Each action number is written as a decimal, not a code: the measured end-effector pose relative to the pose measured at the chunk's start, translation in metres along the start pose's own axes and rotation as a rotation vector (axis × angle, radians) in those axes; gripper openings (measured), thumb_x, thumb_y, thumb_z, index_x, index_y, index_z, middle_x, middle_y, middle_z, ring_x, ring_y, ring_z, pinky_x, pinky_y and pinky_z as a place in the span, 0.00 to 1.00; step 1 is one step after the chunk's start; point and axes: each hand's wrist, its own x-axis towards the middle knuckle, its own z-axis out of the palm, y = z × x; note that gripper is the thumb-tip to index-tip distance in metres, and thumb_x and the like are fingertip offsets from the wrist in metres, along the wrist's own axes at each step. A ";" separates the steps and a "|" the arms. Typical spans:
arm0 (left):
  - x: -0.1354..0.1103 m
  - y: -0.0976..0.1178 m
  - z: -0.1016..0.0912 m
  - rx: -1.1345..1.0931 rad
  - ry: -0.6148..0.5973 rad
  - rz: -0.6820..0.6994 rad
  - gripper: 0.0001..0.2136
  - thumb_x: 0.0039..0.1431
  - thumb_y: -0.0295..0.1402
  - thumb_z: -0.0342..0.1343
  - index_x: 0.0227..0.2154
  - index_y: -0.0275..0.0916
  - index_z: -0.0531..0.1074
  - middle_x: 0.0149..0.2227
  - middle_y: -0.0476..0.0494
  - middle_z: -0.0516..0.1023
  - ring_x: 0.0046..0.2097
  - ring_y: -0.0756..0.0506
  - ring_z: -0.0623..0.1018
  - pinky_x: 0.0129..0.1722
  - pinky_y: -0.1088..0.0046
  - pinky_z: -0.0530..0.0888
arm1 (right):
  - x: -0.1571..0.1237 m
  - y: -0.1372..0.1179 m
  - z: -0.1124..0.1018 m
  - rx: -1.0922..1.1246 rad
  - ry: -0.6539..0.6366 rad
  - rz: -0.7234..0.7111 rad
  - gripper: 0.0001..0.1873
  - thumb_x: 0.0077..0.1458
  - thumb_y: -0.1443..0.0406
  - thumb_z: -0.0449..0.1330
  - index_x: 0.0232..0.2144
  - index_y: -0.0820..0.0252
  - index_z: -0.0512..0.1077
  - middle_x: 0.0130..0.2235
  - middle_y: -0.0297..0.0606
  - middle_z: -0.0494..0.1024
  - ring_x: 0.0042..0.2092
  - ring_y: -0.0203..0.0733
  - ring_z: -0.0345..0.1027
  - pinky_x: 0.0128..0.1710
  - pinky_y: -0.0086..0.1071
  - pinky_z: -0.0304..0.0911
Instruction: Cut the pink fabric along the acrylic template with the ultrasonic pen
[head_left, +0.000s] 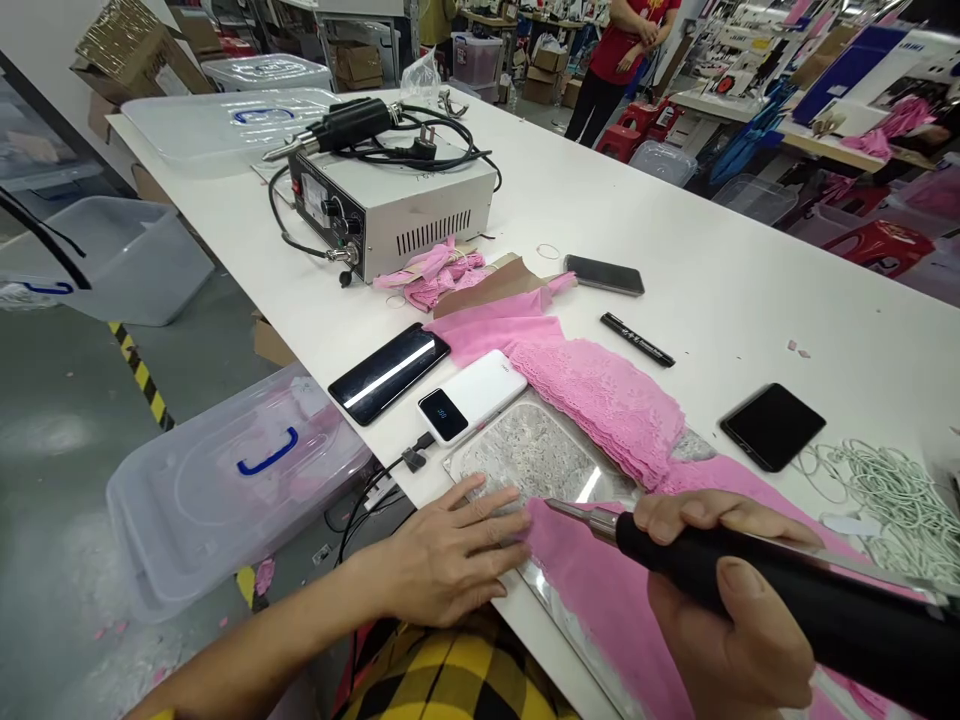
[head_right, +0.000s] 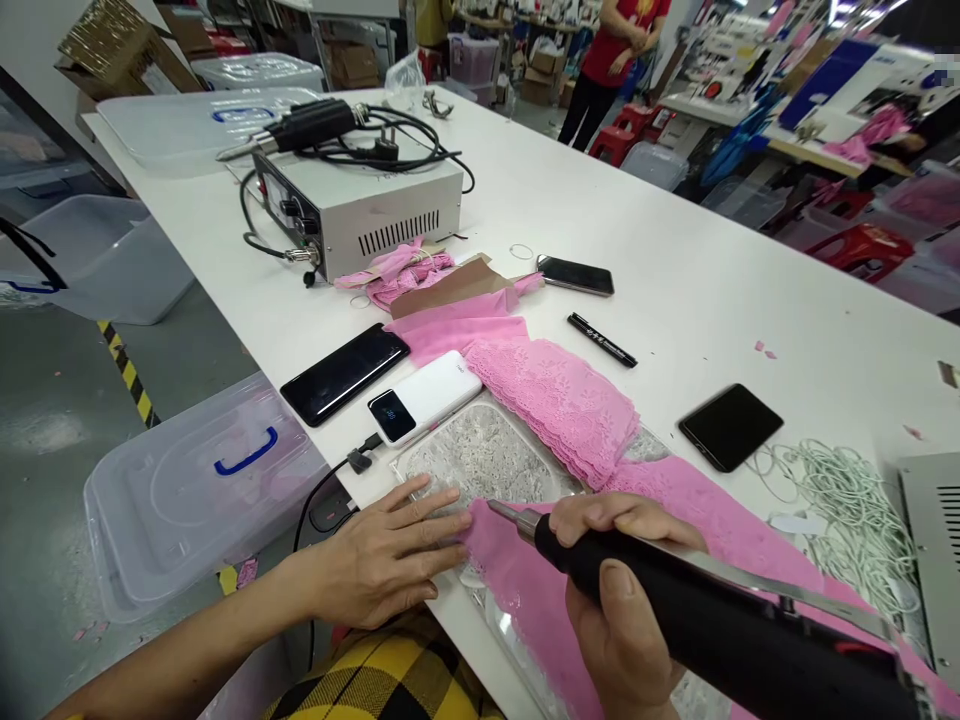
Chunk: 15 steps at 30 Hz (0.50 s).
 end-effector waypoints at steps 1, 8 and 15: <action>0.000 0.000 0.000 -0.005 -0.001 0.001 0.15 0.68 0.36 0.51 0.52 0.37 0.72 0.60 0.41 0.71 0.67 0.40 0.61 0.69 0.54 0.52 | 0.000 0.001 0.002 0.006 -0.014 -0.004 0.08 0.48 0.63 0.63 0.30 0.57 0.67 0.30 0.30 0.67 0.26 0.35 0.65 0.28 0.40 0.69; 0.000 -0.001 0.000 -0.056 0.063 0.024 0.14 0.68 0.36 0.49 0.51 0.36 0.73 0.56 0.42 0.75 0.66 0.41 0.63 0.69 0.57 0.52 | -0.005 0.003 0.006 0.036 -0.075 -0.017 0.08 0.50 0.64 0.63 0.33 0.56 0.68 0.31 0.31 0.69 0.27 0.36 0.66 0.29 0.40 0.69; -0.001 -0.002 0.002 -0.068 0.087 0.037 0.14 0.68 0.36 0.49 0.49 0.37 0.73 0.55 0.44 0.77 0.66 0.41 0.64 0.68 0.59 0.55 | -0.010 -0.001 0.005 0.037 -0.132 0.014 0.09 0.51 0.62 0.64 0.34 0.56 0.68 0.30 0.31 0.69 0.27 0.36 0.66 0.29 0.39 0.69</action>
